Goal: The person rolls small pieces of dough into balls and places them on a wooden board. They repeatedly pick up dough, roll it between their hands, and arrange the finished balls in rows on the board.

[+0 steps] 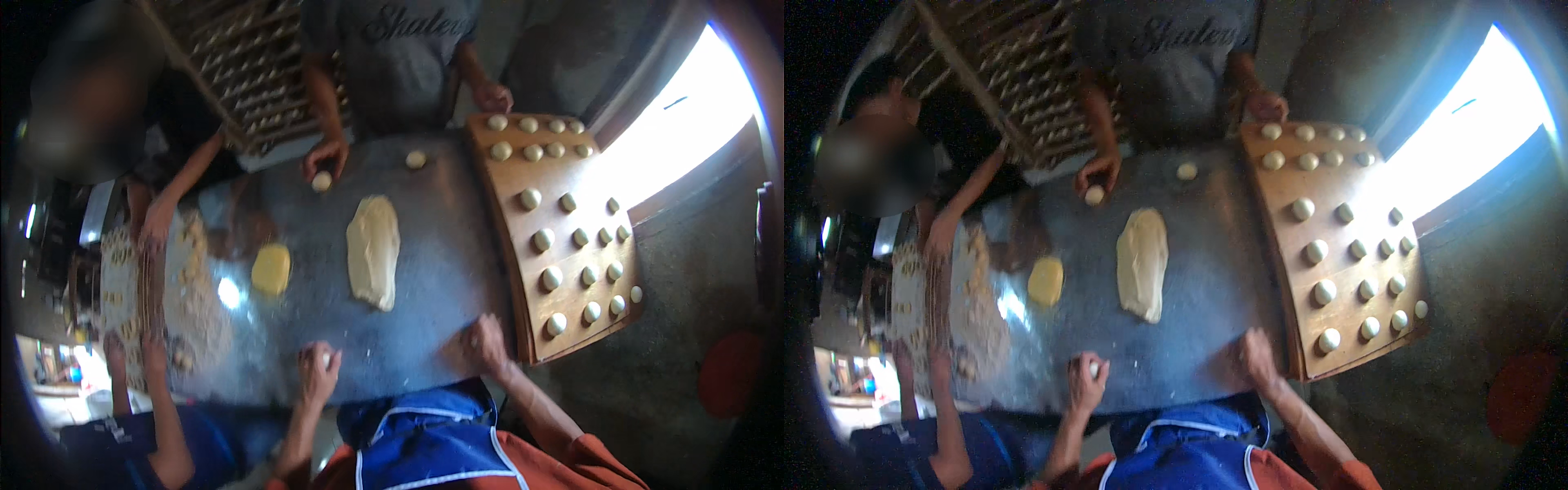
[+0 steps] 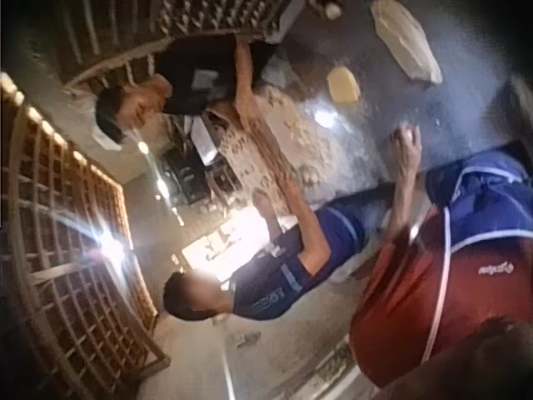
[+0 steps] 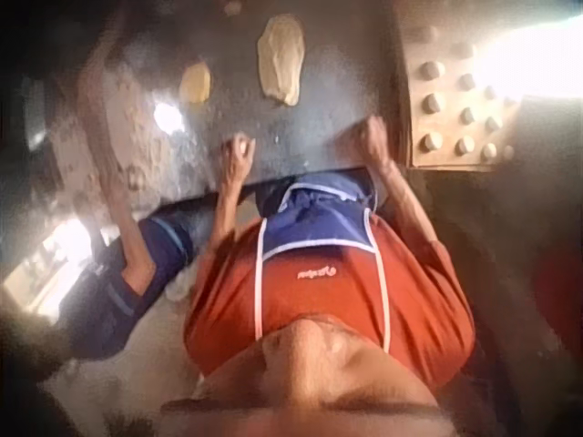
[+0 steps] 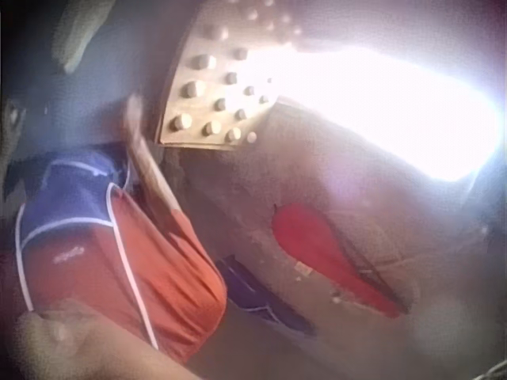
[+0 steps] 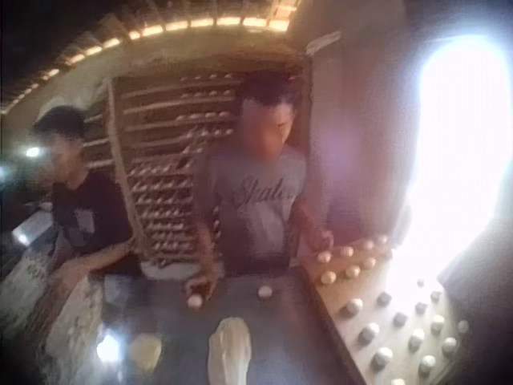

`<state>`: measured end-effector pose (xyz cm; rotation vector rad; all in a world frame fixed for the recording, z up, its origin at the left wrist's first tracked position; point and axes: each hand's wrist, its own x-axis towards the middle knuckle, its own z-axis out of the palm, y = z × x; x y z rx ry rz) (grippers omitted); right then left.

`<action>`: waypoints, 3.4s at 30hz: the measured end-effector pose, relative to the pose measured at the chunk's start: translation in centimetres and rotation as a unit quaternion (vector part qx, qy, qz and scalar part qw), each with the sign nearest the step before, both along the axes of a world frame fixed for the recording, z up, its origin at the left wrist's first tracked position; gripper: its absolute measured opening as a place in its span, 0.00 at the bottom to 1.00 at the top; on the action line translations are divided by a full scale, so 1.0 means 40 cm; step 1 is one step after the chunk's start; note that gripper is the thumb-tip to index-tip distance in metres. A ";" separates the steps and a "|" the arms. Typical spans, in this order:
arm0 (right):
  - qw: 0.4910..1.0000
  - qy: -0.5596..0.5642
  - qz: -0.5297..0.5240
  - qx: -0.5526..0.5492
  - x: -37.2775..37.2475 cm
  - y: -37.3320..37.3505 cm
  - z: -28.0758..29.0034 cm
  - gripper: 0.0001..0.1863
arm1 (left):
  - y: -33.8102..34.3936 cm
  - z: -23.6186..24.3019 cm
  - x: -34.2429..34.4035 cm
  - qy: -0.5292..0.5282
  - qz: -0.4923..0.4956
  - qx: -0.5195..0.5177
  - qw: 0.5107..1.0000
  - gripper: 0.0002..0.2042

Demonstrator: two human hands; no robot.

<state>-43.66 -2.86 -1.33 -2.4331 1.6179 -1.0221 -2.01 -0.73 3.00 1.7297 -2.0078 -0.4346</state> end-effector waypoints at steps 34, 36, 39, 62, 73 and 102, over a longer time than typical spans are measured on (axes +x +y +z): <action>0.851 -0.075 -0.513 -0.079 -0.850 -0.077 0.388 0.63 | -0.754 0.267 -1.649 0.015 -0.400 -0.139 0.906 0.47; 0.862 -0.158 -0.480 -0.028 -0.719 -0.046 0.407 0.62 | -0.668 0.320 -1.508 0.132 -0.395 -0.152 0.896 0.44; 0.800 -0.550 -0.236 0.038 -0.479 -0.075 0.396 0.55 | -0.453 0.366 -1.277 0.348 -0.445 -0.034 0.825 0.34; 0.774 -0.351 0.050 0.525 0.206 -0.194 0.099 0.25 | -0.309 0.001 -0.340 0.188 0.130 -0.078 0.970 0.21; 0.742 -0.321 0.000 0.589 0.348 -0.237 0.144 0.25 | -0.080 0.145 -0.258 0.473 0.160 0.361 0.788 0.27; 0.867 -0.186 0.322 0.331 0.543 -0.293 0.127 0.27 | -0.081 0.110 -0.254 0.024 -0.077 0.263 0.961 0.16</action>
